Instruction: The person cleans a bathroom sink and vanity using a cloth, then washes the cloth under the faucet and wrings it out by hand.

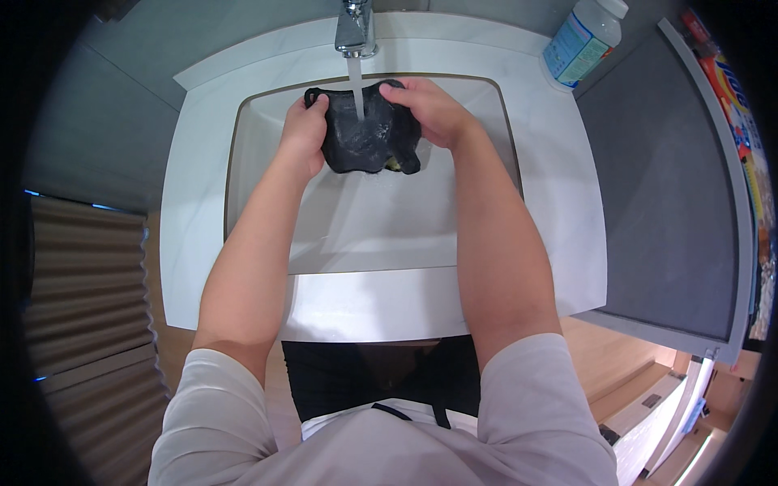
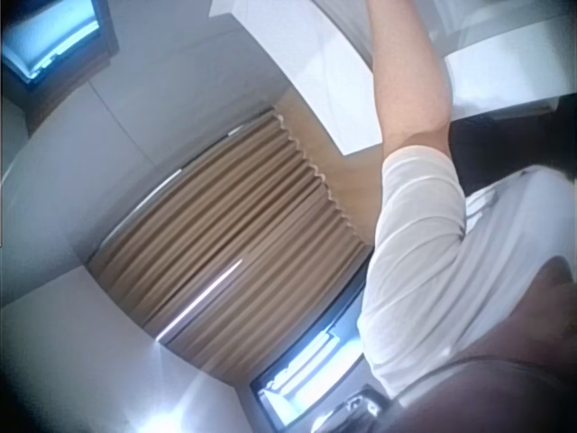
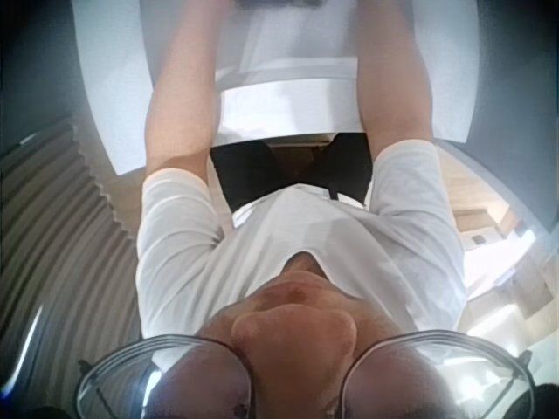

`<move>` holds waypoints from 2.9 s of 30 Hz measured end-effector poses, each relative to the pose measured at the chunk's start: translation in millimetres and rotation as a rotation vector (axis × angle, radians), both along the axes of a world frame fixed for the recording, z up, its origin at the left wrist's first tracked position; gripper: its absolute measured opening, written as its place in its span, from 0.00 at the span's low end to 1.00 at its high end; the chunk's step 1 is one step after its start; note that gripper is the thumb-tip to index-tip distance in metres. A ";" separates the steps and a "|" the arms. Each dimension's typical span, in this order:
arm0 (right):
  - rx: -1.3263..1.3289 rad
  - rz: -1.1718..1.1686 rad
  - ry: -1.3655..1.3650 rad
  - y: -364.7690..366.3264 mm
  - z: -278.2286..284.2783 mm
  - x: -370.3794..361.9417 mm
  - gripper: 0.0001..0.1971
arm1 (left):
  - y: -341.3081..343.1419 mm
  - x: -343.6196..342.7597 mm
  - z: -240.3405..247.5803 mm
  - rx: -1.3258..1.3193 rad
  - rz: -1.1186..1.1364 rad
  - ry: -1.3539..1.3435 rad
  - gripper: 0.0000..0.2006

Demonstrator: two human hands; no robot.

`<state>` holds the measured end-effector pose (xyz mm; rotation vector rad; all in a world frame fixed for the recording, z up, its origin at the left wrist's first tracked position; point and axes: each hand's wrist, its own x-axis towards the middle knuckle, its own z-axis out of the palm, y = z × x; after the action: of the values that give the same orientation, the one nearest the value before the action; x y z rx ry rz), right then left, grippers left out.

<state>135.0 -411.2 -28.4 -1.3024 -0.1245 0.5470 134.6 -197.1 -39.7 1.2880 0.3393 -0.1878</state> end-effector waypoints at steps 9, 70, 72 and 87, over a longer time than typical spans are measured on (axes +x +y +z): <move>0.317 -0.171 -0.010 10.1 8.1 -1.0 0.14 | -6.0 -6.3 3.2 0.147 -0.281 0.041 0.13; -0.027 -0.163 0.174 15.7 -7.2 2.5 0.09 | 7.5 2.0 -1.4 0.110 0.218 -0.043 0.07; -0.010 -0.074 0.196 17.7 -1.1 -1.7 0.09 | 6.3 4.1 -7.8 0.289 0.230 -0.042 0.09; -0.032 0.202 0.099 2.5 -14.2 4.8 0.09 | -9.3 -15.0 3.7 0.473 -0.483 -0.176 0.19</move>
<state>139.8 -408.7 -42.6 -1.2988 -0.1670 0.7873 119.6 -206.4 -36.1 1.8314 -0.0952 -0.4166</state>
